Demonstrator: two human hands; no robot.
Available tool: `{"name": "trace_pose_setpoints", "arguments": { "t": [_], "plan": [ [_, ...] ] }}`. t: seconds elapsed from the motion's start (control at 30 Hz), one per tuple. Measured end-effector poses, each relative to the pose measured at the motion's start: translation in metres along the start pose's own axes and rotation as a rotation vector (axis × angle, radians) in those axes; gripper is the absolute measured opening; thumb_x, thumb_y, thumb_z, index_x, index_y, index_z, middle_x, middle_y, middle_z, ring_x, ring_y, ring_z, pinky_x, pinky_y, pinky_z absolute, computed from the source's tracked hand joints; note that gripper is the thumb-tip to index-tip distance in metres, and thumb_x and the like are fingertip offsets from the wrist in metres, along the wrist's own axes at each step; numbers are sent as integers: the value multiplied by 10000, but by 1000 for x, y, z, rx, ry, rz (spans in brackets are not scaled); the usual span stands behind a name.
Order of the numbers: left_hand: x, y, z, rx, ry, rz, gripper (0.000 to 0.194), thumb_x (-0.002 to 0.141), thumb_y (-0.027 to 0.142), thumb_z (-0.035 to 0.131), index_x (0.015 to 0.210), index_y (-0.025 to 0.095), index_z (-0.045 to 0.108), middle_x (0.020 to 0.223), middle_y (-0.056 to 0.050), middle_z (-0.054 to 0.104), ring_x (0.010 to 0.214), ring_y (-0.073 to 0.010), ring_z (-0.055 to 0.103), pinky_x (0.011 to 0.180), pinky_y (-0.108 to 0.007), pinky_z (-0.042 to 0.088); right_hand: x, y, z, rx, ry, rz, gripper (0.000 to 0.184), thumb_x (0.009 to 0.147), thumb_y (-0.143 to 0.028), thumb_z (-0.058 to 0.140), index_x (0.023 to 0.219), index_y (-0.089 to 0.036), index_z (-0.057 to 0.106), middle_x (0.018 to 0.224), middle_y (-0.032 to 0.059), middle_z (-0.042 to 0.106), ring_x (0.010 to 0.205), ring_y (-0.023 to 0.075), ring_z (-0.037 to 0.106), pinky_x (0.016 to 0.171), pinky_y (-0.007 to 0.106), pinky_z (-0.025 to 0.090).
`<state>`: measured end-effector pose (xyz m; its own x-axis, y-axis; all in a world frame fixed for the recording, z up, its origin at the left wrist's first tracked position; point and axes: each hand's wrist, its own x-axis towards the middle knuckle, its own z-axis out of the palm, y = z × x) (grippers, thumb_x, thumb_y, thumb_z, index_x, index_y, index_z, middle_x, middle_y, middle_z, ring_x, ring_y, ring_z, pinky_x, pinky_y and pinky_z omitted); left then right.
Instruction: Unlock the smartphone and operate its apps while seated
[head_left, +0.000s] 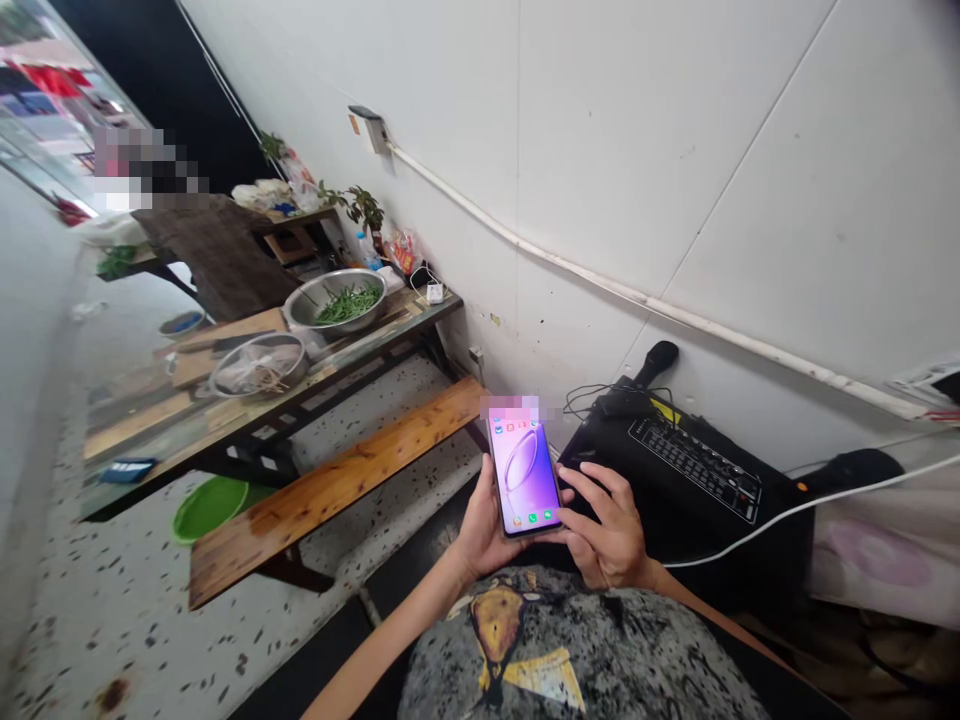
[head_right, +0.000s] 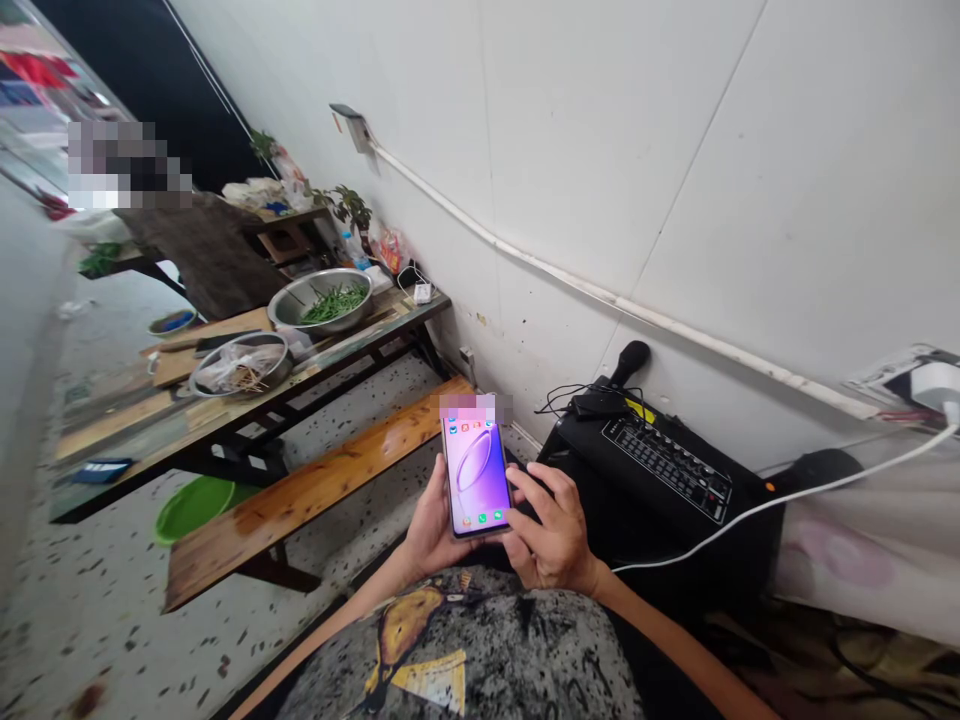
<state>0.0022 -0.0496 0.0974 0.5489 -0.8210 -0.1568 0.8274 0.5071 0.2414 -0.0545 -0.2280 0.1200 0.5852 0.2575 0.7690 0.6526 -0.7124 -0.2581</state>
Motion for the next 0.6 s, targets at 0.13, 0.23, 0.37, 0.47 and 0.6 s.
{"name": "trace_pose_setpoints", "arguments": {
  "t": [0.13,0.23,0.37,0.47,0.6],
  "plan": [
    [1,0,-3,5,3,11,809,893,738,259,1388,140,486,1359,-182,526,1183,-350,548,881,-481,506,1,1,2,-35,-48,30,310,871,-247,477,1047,-89,677,1331,209,502,1224,389,418,928,566,444],
    [3,-1,-4,12,-9,27,772,915,707,259,1398,146,479,1413,-165,478,1168,-339,555,834,-452,532,2,3,5,-98,-127,89,422,869,-280,498,1199,-45,615,1401,248,411,1262,411,366,971,591,410],
    [5,-1,-3,13,1,12,765,909,713,275,1388,158,494,1371,-161,522,1124,-324,585,855,-461,524,4,4,6,-129,-143,93,461,870,-299,499,1253,-53,573,1427,242,372,1274,404,351,996,580,393],
    [5,-2,-5,10,13,4,735,916,698,283,1339,159,548,1261,-158,607,1056,-302,625,881,-452,512,11,5,7,-186,-166,138,492,889,-329,484,1302,-69,543,1446,236,345,1286,400,329,1012,579,374],
    [7,-3,-7,12,-41,-7,700,923,687,262,1350,207,539,1262,-144,610,1097,-314,611,927,-495,482,26,12,10,-275,-223,235,522,917,-384,457,1351,-102,523,1492,231,268,1310,408,292,1031,591,338]
  ]
}}
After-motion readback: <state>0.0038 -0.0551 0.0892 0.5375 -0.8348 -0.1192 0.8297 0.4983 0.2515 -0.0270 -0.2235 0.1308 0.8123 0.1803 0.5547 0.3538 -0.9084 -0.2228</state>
